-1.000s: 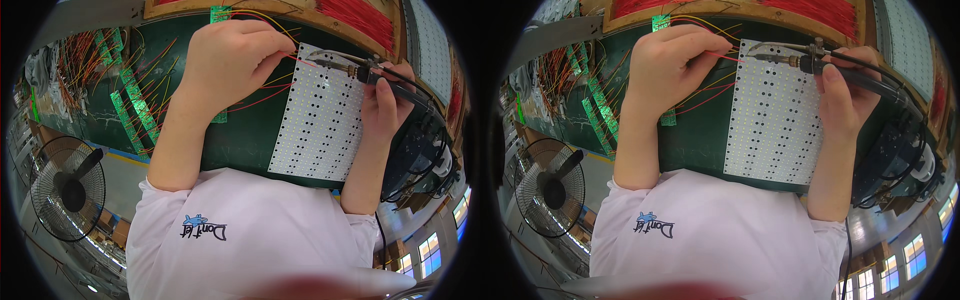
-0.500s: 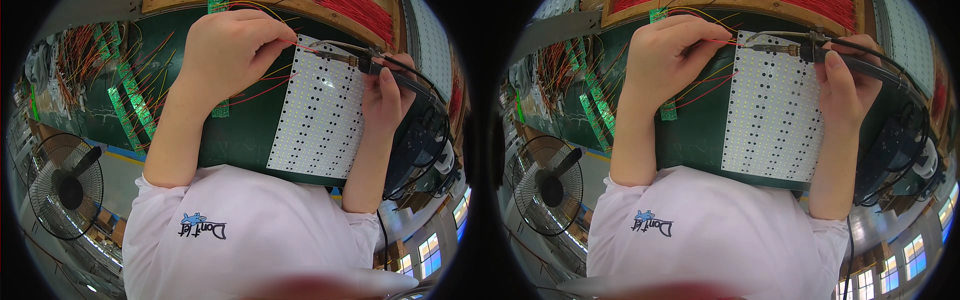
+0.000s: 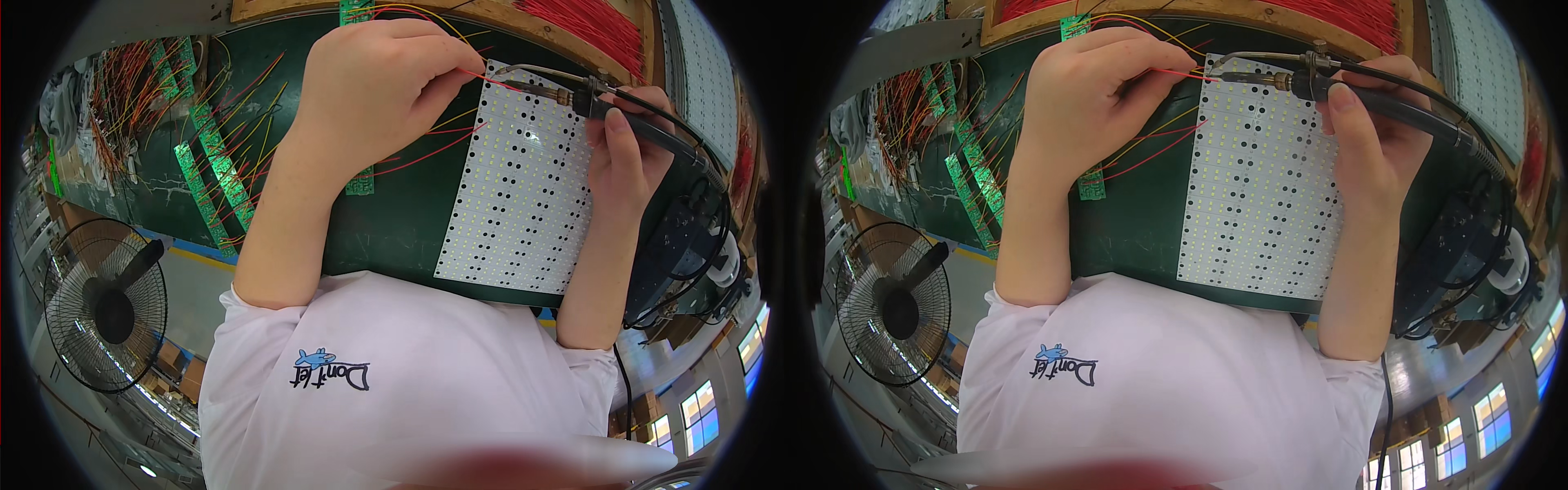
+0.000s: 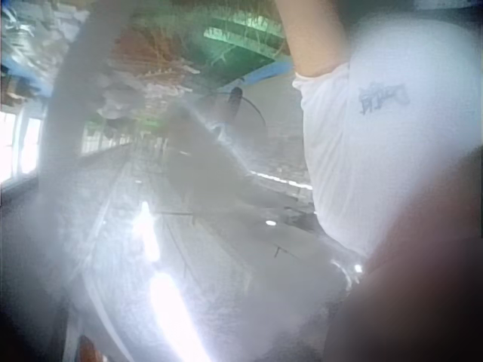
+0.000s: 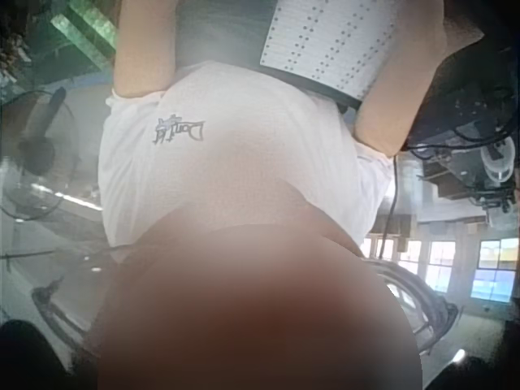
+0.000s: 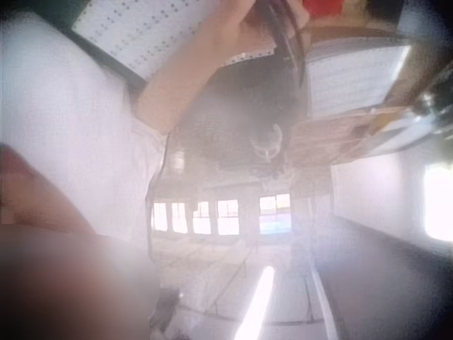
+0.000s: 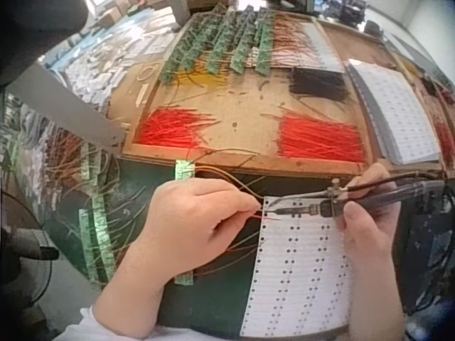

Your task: The person solders red and yellow wires to an LED circuit board using a soldering iron.

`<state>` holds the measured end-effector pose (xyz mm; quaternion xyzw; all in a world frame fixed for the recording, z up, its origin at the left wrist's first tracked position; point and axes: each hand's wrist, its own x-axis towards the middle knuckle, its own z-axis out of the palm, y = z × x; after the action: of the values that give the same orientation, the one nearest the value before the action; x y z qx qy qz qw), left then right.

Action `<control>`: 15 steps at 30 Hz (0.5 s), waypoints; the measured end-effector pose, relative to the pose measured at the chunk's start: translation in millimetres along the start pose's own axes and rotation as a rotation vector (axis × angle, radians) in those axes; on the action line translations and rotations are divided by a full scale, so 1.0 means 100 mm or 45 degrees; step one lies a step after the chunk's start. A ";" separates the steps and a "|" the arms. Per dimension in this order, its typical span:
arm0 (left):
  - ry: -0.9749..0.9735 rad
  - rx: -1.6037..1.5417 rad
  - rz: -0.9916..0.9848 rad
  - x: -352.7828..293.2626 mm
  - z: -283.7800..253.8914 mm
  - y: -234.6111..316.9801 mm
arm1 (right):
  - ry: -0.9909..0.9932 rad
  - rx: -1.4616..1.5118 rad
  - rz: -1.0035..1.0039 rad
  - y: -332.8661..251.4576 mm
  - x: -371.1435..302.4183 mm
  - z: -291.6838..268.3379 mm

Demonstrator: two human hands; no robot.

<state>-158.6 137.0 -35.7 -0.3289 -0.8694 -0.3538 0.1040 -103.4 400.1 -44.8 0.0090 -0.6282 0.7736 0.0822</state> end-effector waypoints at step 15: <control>-0.032 0.039 -0.011 0.00 0.00 0.00 | 0.001 -0.061 0.002 0.00 0.01 0.00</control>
<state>-158.2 136.8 -35.4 -0.3279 -0.8773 -0.3370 0.0965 -104.5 399.9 -44.5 0.0061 -0.6464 0.7585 0.0820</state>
